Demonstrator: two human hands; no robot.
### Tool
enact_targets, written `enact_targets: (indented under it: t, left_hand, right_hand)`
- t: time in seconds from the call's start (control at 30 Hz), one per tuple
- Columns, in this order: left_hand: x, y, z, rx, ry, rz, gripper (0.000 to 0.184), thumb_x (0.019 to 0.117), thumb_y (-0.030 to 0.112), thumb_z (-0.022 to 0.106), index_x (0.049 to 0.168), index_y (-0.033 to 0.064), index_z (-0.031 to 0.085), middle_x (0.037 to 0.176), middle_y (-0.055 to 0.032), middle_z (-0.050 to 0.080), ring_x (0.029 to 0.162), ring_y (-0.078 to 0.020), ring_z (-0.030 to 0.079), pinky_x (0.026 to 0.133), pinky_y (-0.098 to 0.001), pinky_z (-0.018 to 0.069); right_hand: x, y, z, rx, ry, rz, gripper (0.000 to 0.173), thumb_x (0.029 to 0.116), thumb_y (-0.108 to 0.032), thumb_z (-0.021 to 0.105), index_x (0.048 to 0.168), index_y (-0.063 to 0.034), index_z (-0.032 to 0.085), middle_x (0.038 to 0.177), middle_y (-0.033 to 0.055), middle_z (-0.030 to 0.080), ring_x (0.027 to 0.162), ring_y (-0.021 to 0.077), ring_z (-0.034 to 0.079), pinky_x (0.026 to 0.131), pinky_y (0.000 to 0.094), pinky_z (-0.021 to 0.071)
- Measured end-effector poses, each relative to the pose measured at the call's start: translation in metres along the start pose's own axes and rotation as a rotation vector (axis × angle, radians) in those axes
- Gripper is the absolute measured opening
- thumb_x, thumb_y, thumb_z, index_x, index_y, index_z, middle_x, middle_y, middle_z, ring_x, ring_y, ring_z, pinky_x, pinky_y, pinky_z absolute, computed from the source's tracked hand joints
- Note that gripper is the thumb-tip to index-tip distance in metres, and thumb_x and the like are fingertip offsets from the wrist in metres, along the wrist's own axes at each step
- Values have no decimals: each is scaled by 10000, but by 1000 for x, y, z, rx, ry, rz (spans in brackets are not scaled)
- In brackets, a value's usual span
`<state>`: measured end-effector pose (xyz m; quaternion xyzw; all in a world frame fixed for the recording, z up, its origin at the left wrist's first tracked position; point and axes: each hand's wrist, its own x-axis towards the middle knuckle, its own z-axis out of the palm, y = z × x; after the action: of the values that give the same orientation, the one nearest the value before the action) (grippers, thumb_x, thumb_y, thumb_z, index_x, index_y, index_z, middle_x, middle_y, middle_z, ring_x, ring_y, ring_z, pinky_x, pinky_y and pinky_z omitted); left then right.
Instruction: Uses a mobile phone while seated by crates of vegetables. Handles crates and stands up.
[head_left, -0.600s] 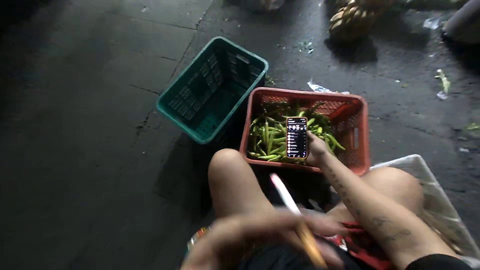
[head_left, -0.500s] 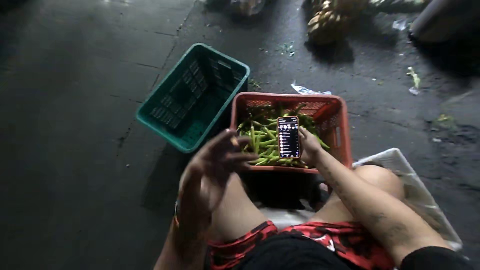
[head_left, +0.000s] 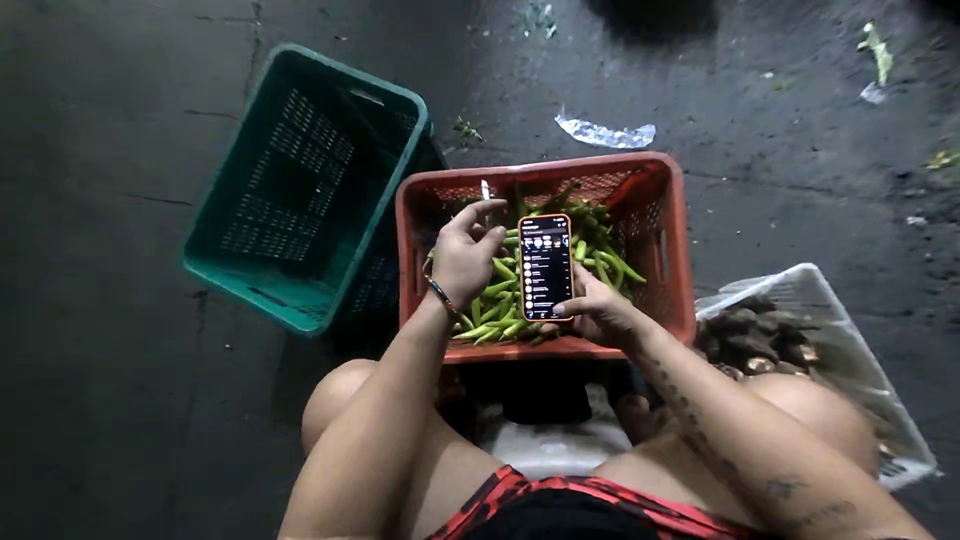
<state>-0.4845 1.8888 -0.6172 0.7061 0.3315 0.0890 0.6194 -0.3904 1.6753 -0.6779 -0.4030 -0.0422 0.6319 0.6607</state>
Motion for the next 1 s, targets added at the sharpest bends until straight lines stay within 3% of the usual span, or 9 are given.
enact_targets:
  t: [0.13,0.2,0.27,0.4,0.47,0.6,0.67,0.9,1.0]
  left_hand:
    - [28,-10,4,441,36,-124,258,1042,257,580,1250,176,709,1048,-59,737,886,-186,715,834,-456,590]
    - [35,-12,7,497,27,-188,369,1071,409,510,1247,151,706,1119,-87,713,1021,-239,685,925,-536,534]
    - [40,-17,14,440,46,-187,468,1089,484,417,1140,138,729,998,-71,727,935,-218,698,860,-514,553]
    - [44,-13,24,411,53,-178,550,1106,495,318,1003,124,710,865,-80,692,835,-237,677,761,-537,522]
    - [46,-13,25,441,37,-167,565,1106,504,299,977,125,697,860,-80,686,840,-245,674,755,-547,515]
    - [45,-13,20,497,-1,-184,456,1108,416,367,1076,123,715,931,-88,690,886,-253,663,785,-545,506]
    - [42,-12,16,546,-41,-208,376,1080,344,420,1209,142,709,1107,-94,712,1045,-260,673,892,-565,515]
    - [37,-18,7,649,-122,-124,411,944,209,513,1327,123,633,1218,-96,659,1136,-247,643,935,-534,527]
    - [35,-18,7,682,-138,-128,418,963,222,503,1350,114,619,1242,-108,645,1144,-258,638,940,-535,525]
  right_hand:
    - [9,-5,4,-64,-28,-15,915,811,155,595,1557,-232,233,1307,193,618,1023,352,713,824,500,637]
    - [13,-6,7,-83,-36,-11,956,787,172,594,1567,-236,223,1316,194,615,1041,356,710,832,513,636]
    - [17,-8,14,-110,0,11,904,789,182,560,1545,-216,267,1275,193,638,999,340,721,790,488,646]
    - [24,-12,22,-56,164,87,470,1048,-17,448,1485,-173,374,1151,202,686,863,326,740,637,427,642]
    - [25,-14,21,-56,204,91,419,1072,-113,474,1479,-170,395,1119,198,693,840,321,738,619,423,638]
    - [29,-8,18,-118,216,68,520,977,-15,540,1461,-143,401,1113,191,677,815,305,726,603,425,632]
    - [31,-5,20,-148,234,85,540,957,6,512,1464,-140,398,1142,181,667,845,300,721,623,432,632]
    - [36,-1,23,-88,308,136,387,1083,-242,415,1465,-181,446,1128,183,687,854,317,728,618,443,627]
    - [38,0,26,-176,304,125,386,1057,-172,516,1437,-140,456,1088,185,693,805,303,730,601,431,630]
